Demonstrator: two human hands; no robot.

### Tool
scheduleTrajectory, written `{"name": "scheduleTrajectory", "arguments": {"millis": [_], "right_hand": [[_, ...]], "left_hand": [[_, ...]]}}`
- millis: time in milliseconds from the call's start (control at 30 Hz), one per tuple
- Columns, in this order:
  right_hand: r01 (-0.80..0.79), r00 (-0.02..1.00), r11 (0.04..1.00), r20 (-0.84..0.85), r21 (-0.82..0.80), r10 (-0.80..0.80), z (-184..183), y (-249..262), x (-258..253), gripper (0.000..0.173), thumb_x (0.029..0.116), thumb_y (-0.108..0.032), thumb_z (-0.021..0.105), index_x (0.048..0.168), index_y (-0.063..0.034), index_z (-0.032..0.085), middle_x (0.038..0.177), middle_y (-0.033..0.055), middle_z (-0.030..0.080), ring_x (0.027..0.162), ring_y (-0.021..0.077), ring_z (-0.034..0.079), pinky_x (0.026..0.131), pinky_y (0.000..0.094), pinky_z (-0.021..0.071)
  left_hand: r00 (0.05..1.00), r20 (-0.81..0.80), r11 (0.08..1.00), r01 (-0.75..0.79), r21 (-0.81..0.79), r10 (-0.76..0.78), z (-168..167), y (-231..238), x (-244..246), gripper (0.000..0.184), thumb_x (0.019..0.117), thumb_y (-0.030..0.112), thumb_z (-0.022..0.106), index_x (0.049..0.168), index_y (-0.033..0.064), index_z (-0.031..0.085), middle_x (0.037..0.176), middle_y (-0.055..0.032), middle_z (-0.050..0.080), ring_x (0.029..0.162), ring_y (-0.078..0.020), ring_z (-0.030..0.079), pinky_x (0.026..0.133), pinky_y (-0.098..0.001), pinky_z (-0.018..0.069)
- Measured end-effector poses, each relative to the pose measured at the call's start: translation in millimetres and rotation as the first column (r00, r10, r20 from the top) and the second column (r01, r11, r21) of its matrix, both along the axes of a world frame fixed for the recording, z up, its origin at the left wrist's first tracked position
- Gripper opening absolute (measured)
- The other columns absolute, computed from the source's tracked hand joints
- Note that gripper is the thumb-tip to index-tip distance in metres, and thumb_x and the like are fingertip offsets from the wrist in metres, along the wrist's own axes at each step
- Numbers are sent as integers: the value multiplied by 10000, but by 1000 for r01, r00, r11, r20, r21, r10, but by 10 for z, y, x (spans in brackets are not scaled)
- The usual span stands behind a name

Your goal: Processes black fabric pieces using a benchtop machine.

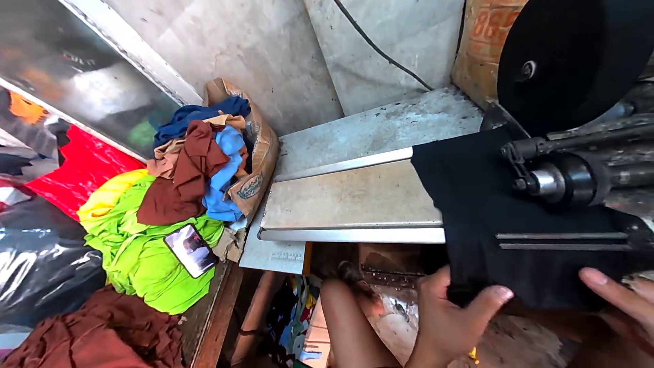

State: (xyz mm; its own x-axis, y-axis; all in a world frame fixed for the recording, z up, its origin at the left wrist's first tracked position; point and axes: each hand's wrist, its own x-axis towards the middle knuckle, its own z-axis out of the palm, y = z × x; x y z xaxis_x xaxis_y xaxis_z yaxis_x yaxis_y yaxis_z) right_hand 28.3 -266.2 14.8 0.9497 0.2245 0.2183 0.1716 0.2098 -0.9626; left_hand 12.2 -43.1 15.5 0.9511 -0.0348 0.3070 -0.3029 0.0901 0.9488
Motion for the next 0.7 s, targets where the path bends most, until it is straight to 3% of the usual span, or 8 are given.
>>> {"name": "scheduleTrajectory", "arguments": {"millis": [67,167,267,367,433,567,600,700], "right_hand": [[19,1000,1000,-5,-5,-19,16,6,-1,210,1073,-328,507,1169,-403,677,1178,-254,698,1111,-83,625,1011,198,509],[29,1000,999,-6,-29,-29,-6,-1,12,206,1075,-344,498,1161,-407,675,1172,-258,696,1107,-88,622,1008,195,509],[39,999,997,21,-74,-38,-93,-15,21,219,1071,-415,488,1157,-383,687,1150,-221,709,1082,-56,643,974,228,544],[49,999,990,8,-134,-49,-29,-15,3,265,1060,-459,488,1144,-327,701,1092,-185,730,1027,-40,669,921,234,575],[20,999,986,-33,-166,-26,29,-34,-10,300,1071,-437,473,1144,-255,700,1071,-148,734,1018,-22,674,923,251,579],[-23,999,986,-29,-168,19,9,-62,29,349,1091,-390,440,1092,-164,706,1024,-89,738,983,8,683,891,269,581],[-33,999,984,-21,-172,29,3,-74,30,354,1094,-393,433,1105,-164,703,1032,-92,735,992,3,679,898,263,577],[2,1000,984,3,-178,-2,-16,-86,-7,337,1081,-433,449,1159,-219,698,1079,-117,736,1027,-1,679,931,266,579]], "left_hand": [[1000,0,1000,-3,0,3,1,10,16,292,891,69,751,1109,-105,665,1024,-132,739,984,-114,710,930,-330,587],[1000,15,1000,9,-3,-9,-18,-13,3,257,883,79,767,1057,-92,689,977,-122,744,924,-114,719,869,-327,605],[997,-13,996,-79,-31,79,-31,16,48,271,876,56,765,1117,-43,689,1007,-71,752,929,-95,724,861,-314,619],[999,15,998,-51,-48,52,-61,-27,23,234,870,78,788,1098,87,732,1032,17,766,966,-69,722,884,-297,615],[997,3,996,-76,-56,76,-83,-32,24,244,862,82,795,1096,136,749,1028,34,768,917,-66,727,831,-279,623],[998,-30,998,-48,-43,46,-89,-55,-23,238,852,101,812,1078,148,754,1016,34,775,907,-76,735,841,-282,624],[997,-39,996,-71,-58,68,-83,-68,-20,229,849,86,810,1068,131,756,998,25,776,873,-78,735,811,-279,626],[998,-17,998,-61,3,61,-47,-88,-28,223,864,102,798,1078,103,736,1017,39,769,954,-65,727,878,-288,619]]}}
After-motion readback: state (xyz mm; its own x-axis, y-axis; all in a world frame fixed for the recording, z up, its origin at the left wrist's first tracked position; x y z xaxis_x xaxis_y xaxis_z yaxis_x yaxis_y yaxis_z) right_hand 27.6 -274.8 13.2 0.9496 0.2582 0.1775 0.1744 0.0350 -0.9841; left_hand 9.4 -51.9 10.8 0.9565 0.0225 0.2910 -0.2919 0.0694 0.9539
